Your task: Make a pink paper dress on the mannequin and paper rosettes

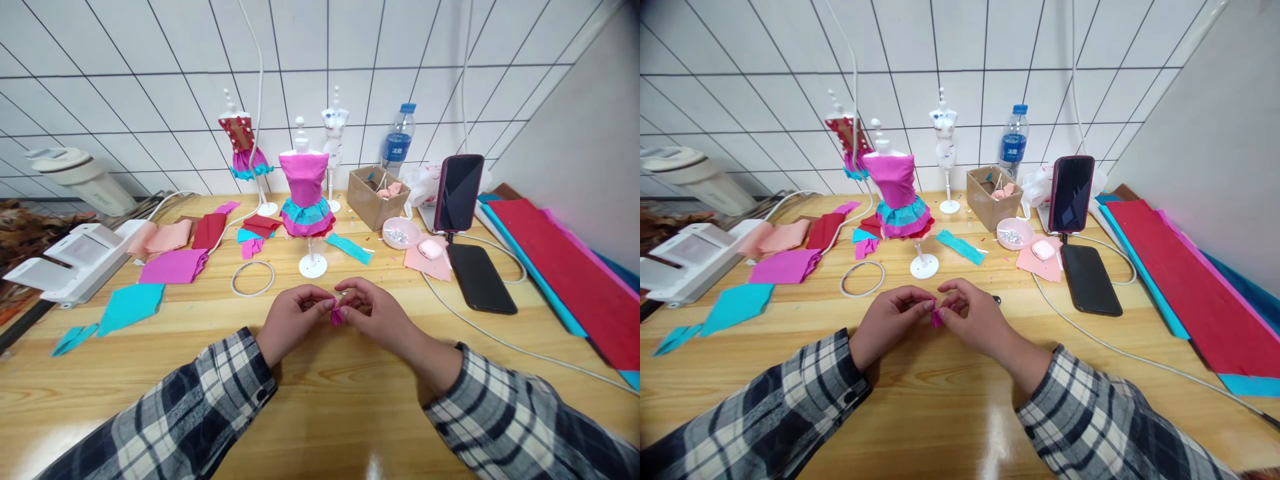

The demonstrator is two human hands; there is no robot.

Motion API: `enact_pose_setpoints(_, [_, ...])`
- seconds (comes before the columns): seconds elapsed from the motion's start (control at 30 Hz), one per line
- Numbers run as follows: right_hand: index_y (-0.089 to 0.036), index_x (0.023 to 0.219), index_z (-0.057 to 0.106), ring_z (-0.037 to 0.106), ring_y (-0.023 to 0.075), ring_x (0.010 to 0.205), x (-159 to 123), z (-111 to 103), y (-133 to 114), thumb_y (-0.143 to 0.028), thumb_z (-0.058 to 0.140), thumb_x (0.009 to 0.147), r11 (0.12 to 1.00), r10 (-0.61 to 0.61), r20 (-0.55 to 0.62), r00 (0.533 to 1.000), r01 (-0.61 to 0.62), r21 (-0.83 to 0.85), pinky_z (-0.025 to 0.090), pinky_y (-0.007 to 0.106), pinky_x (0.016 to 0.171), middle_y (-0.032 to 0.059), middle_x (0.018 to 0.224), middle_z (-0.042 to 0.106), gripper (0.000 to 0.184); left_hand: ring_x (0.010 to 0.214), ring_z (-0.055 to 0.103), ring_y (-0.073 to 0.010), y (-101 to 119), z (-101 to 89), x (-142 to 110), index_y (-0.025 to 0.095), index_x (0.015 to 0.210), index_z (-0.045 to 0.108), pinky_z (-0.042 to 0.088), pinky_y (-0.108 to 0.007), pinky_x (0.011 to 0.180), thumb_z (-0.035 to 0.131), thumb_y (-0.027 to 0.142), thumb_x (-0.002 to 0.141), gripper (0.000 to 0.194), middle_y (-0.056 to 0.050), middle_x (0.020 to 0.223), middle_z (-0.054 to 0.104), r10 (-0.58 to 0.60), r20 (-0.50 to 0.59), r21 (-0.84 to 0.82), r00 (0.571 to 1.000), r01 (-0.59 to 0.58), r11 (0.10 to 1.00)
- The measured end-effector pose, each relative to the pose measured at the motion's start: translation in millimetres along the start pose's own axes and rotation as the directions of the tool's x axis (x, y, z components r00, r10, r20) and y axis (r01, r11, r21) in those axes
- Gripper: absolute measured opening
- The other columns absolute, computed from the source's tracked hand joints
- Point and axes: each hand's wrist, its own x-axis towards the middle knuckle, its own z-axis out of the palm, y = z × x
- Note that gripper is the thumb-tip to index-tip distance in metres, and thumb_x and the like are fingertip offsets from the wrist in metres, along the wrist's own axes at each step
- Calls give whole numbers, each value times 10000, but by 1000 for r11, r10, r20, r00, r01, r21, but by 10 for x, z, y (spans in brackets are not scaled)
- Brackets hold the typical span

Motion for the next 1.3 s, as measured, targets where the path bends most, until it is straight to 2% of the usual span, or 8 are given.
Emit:
enact_pose_setpoints(0.1, [-180, 967, 621, 638, 150, 708, -3, -5, -17, -368, 650, 781, 998, 65, -25, 998, -66, -20, 473, 241, 540, 51, 856, 694, 266, 692, 681, -168, -30, 6, -4, 155, 829, 678, 532, -267, 641, 759, 366, 716, 253, -50, 776, 740, 4, -17, -28, 1000, -5, 1000])
enact_pose_setpoints(0.2, [-177, 833, 623, 628, 144, 653, 4, -6, -18, -441, 648, 785, 987, 136, 48, 990, -140, 77, 435, 208, 453, 42, 763, 692, 269, 663, 682, -162, -22, 13, -17, 154, 759, 645, 531, -261, 621, 787, 377, 681, 277, -42, 730, 734, -7, -25, -54, 1000, 5, 999])
enact_pose_setpoints(0.43, [-180, 768, 557, 552, 89, 519, 20, 4, -22, -469, 679, 741, 943, 195, 28, 980, -195, 269, 469, 219, 483, -2, 687, 660, 314, 634, 682, -161, 10, -10, 10, 151, 718, 626, 508, -238, 561, 820, 426, 617, 351, -44, 714, 750, -95, -111, -169, 989, 75, 983])
enact_pose_setpoints(0.6, [-188, 1001, 595, 600, 115, 590, -1, 37, -54, -405, 668, 746, 968, 126, -3, 992, -122, 219, 418, 198, 430, 22, 816, 671, 343, 662, 683, -165, -1, -5, -5, 156, 700, 665, 528, -262, 631, 815, 376, 624, 277, -36, 713, 749, -76, -77, -170, 994, 62, 984])
enact_pose_setpoints(0.73, [-161, 822, 620, 628, 143, 631, 21, 63, -8, -382, 671, 754, 979, 94, 32, 995, -98, 177, 421, 216, 469, 48, 728, 682, 238, 623, 662, -150, -9, -10, -21, 159, 673, 656, 515, -252, 604, 790, 345, 655, 230, -21, 667, 726, -61, -112, -112, 992, 48, 993])
enact_pose_setpoints(1.0, [-193, 855, 544, 578, 109, 552, 44, 86, 28, -425, 727, 686, 930, 123, 13, 992, -120, 348, 432, 203, 445, -15, 710, 638, 341, 686, 668, -160, 8, -9, -32, 167, 762, 619, 535, -274, 662, 772, 375, 676, 272, -20, 721, 711, 12, -144, -92, 990, -26, 995])
enact_pose_setpoints(1.13, [-188, 999, 596, 617, 132, 622, 16, 67, -32, -376, 681, 713, 954, 104, 48, 993, -114, 278, 424, 201, 421, 28, 852, 660, 352, 674, 642, -146, 18, -4, -66, 168, 797, 587, 503, -247, 633, 754, 342, 707, 257, -9, 703, 675, 45, -113, -10, 993, -46, 999])
enact_pose_setpoints(1.3, [-166, 803, 590, 623, 143, 621, 20, 48, -42, -349, 644, 744, 973, 98, 87, 991, -114, 200, 391, 187, 419, 38, 707, 679, 200, 640, 618, -124, 30, 5, -80, 191, 782, 479, 472, -228, 607, 728, 350, 742, 299, 19, 683, 650, 53, -63, -57, 997, -56, 997])
